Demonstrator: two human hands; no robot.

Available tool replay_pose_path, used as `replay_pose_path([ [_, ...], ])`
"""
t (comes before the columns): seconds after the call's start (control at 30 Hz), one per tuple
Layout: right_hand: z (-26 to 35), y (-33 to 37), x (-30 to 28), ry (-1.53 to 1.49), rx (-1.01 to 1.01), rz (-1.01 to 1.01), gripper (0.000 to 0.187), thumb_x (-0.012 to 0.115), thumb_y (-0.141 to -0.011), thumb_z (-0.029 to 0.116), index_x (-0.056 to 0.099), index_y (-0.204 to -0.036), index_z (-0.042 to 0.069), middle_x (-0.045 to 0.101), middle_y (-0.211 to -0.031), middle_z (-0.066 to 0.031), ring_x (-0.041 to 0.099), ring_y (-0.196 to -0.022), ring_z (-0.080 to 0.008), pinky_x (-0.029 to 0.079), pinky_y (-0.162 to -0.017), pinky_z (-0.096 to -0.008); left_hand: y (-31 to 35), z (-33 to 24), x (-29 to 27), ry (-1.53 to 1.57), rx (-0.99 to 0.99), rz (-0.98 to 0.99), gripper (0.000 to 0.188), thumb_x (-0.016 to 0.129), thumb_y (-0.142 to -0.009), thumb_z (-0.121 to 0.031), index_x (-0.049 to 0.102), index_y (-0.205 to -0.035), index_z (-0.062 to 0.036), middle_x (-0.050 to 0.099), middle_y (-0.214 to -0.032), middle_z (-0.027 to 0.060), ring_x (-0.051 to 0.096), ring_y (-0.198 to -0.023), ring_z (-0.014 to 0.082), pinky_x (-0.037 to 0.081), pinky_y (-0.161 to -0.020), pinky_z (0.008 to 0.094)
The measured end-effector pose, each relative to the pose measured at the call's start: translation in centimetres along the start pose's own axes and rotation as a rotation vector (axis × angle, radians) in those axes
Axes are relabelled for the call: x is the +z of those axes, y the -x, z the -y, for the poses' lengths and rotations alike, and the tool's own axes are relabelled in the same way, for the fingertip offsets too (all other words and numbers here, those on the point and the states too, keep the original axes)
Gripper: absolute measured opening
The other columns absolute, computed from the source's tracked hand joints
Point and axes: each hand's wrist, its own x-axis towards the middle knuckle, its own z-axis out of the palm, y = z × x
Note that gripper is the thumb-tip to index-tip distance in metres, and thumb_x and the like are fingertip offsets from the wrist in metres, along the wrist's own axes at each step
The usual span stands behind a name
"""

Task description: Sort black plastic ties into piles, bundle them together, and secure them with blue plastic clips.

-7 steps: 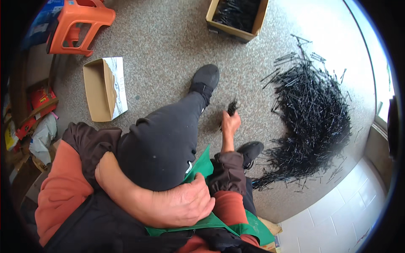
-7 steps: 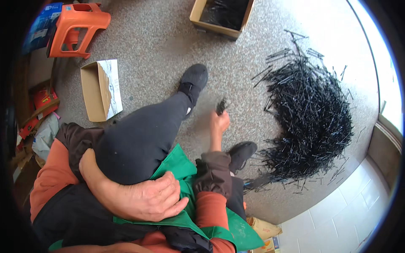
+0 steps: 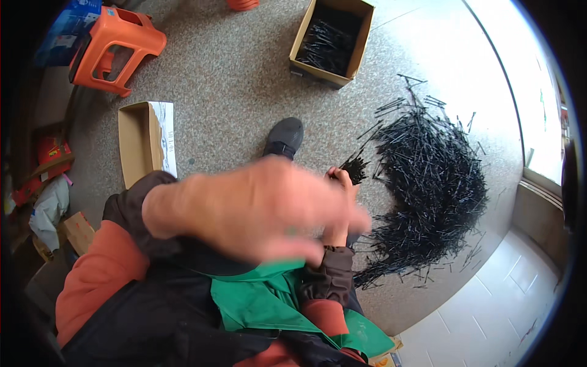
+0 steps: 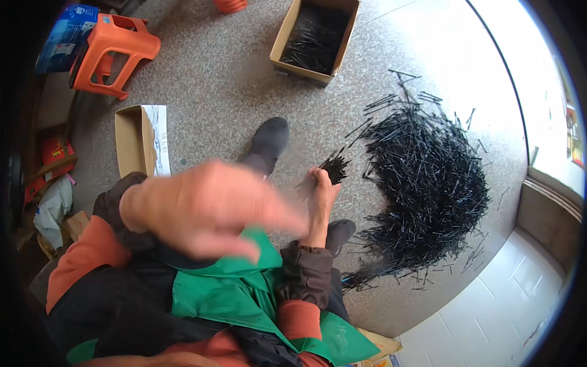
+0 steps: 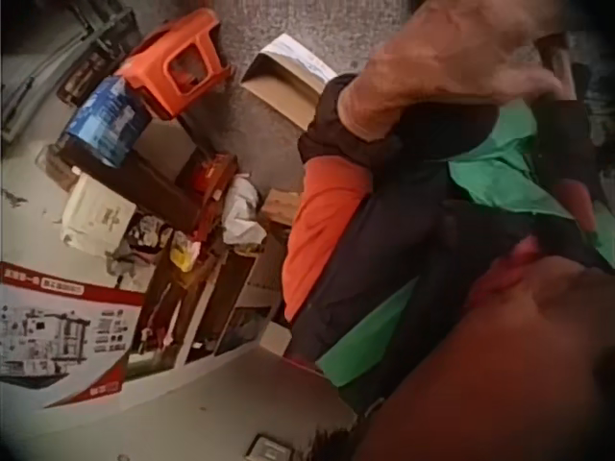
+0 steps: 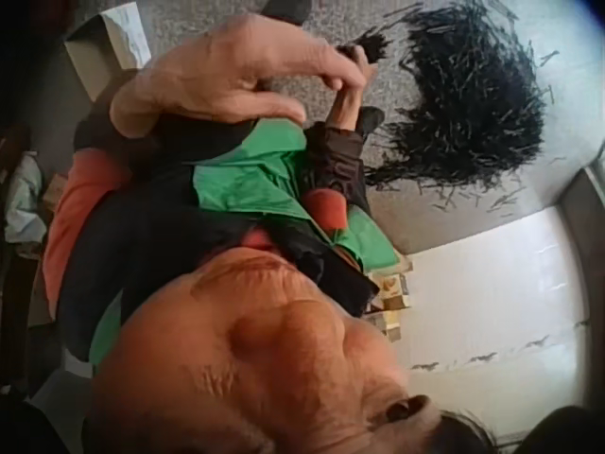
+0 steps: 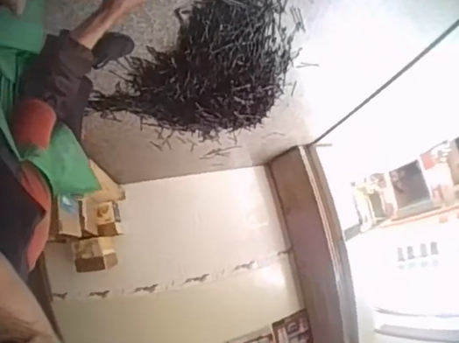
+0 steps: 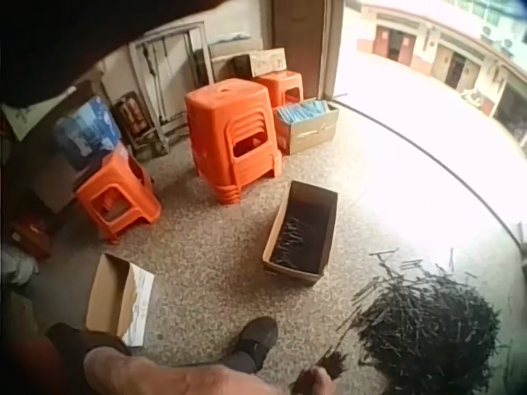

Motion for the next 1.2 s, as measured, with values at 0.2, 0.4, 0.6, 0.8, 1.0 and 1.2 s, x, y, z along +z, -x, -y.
replay_pose_path([
  [0.2,8.3,5.7,8.5,-0.11,-0.104,0.325,0.015,0.057,-0.08,0.012,0.055,-0.088,-0.001,0.055,-0.074,-0.0061,0.054,-0.067,-0.0165,0.046,-0.062,-0.0303,-0.6,13.2,-0.7,0.254,-0.673,-0.255,0.079,0.07,-0.073,-0.029,0.025,-0.135,-0.0084,0.038,-0.129,0.0145,0.038,-0.119,0.0241,0.033,-0.097,0.0364],
  [0.4,7.5,4.8,9.2,-0.094,-0.263,0.214,0.013,0.064,-0.075,0.013,0.059,-0.079,0.001,0.058,-0.071,-0.0027,0.053,-0.059,-0.0114,0.042,-0.05,-0.0243,-1.8,15.2,2.0,1.125,-0.699,0.153,0.052,0.068,-0.075,-0.031,0.046,-0.113,-0.0026,0.055,-0.102,0.0151,0.06,-0.085,0.0218,0.051,-0.061,0.0336],
  [0.6,7.3,4.5,5.8,0.203,-0.295,0.449,0.03,0.065,-0.078,0.019,0.058,-0.098,-0.002,0.059,-0.088,-0.005,0.054,-0.079,-0.0108,0.045,-0.068,-0.0257,-0.3,15.8,0.5,0.899,-1.011,0.313,0.03,0.06,-0.073,-0.008,0.051,-0.1,0.0001,0.056,-0.065,0.0103,0.059,-0.051,0.0196,0.05,-0.046,0.0305],
  [0.8,9.5,1.7,4.4,-0.134,-0.512,0.365,0.048,0.042,-0.092,0.029,0.036,-0.129,-0.002,0.046,-0.126,-0.0139,0.043,-0.116,-0.0228,0.033,-0.095,-0.0378,-0.8,15.3,1.0,0.803,-1.12,0.409,0.023,0.057,-0.073,0.0,0.049,-0.094,0.0037,0.056,-0.062,0.0106,0.058,-0.049,0.0184,0.049,-0.043,0.0282],
  [1.0,8.7,-1.2,4.4,0.231,-0.21,0.865,0.041,0.05,-0.086,0.032,0.062,-0.1,-0.005,0.061,-0.103,-0.0124,0.055,-0.098,-0.0178,0.04,-0.088,-0.0289,-0.8,16.3,0.7,0.916,-1.234,0.314,0.02,0.06,-0.075,-0.002,0.049,-0.091,0.0037,0.056,-0.065,0.0094,0.058,-0.051,0.0171,0.051,-0.045,0.0277],
  [1.2,6.8,-5.7,5.0,0.175,-0.279,0.731,0.037,0.049,-0.088,0.029,0.057,-0.108,-0.001,0.061,-0.103,-0.0087,0.056,-0.094,-0.017,0.042,-0.081,-0.0264,-3.1,18.9,-1.3,0.528,-1.26,0.312,0.014,0.06,-0.077,-0.012,0.05,-0.082,-0.0025,0.052,-0.058,0.0024,0.053,-0.044,0.0102,0.045,-0.038,0.0228],
])
